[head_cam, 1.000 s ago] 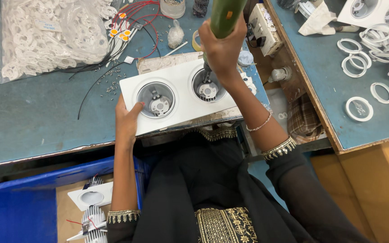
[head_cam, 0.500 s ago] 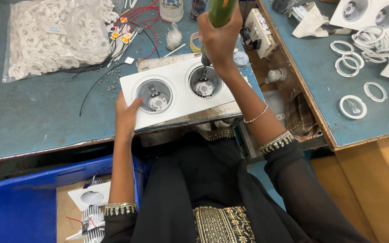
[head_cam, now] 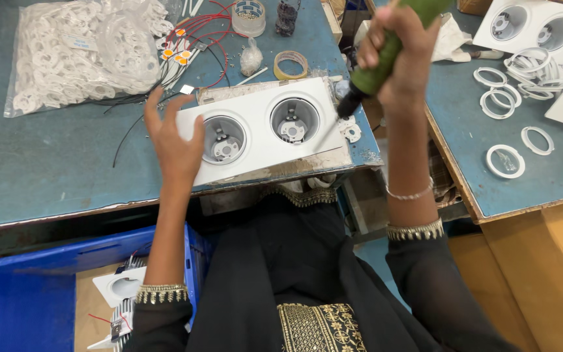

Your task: The person assembles a recessed lighting fixture by placing internal light modules into a white metal housing, connecting electrical wires, and securing components using an electric screwdriver.

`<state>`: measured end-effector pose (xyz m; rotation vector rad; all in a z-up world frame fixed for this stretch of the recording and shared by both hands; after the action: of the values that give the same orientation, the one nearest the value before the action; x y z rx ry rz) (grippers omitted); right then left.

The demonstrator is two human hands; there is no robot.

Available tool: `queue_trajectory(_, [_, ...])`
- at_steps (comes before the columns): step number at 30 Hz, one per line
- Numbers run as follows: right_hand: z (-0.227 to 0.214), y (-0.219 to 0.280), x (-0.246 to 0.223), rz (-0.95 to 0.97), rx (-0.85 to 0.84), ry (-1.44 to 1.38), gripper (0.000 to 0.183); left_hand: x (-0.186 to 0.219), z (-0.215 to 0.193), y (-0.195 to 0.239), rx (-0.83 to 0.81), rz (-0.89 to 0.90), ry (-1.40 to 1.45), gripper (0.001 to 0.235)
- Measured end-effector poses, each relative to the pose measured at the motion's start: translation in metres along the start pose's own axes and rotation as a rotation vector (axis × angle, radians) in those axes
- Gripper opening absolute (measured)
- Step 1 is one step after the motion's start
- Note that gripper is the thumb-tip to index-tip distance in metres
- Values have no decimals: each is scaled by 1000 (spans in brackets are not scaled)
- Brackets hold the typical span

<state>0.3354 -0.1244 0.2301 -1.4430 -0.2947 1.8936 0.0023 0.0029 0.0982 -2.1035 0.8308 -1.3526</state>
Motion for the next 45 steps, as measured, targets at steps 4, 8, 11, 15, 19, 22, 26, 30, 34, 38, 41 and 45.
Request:
queue_trajectory(4, [-12,36,-32,89,-44,33,23,36,55,-26,-207,212,69,18])
queue_trajectory(8, [-29,66,-45,130,-13,49,25,54,123,-34,-469,512,-172,12])
queue_trajectory(11, [-38,83,-48,123,-9,54,24,45,159,-35,-490,648,-388,14])
queue_trajectory(15, [-46,107,-43,145,48,37,24,27,180,-36,-481,706,-417,11])
queue_trajectory(19, [-54,114,-29,169,59,49,23,28,182,-37,-582,687,-413,8])
queue_trajectory(22, [-57,113,-22,161,46,72,23,33,179,-39,-694,659,-378,14])
queue_trajectory(26, [-59,110,-16,166,64,82,23,33,175,-42,-744,648,-304,16])
queue_trajectory(30, [-61,109,-13,164,52,84,23,31,167,-52,-752,545,-113,13])
queue_trajectory(34, [-69,109,-11,177,35,94,25,28,148,-77,-742,342,181,13])
queue_trajectory(38, [-82,110,-12,186,71,72,26,4,107,-112,-753,60,289,10])
queue_trajectory(41, [-94,108,-14,169,47,65,27,-33,52,-121,-607,-9,312,10])
queue_trajectory(45, [-109,108,-15,165,38,39,21,-107,-30,-103,-398,-105,57,14])
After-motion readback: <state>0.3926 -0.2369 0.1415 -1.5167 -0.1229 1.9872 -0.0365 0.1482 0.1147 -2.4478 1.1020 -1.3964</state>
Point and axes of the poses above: each hand's wrist, its own y-axis away from the middle knuckle, its own z-axis out of the palm, x = y × z, the point moved 2 cm from there along -y, towards the middle knuckle, and after that the axes turned 1 degree about -x, right-handed, at the moved point
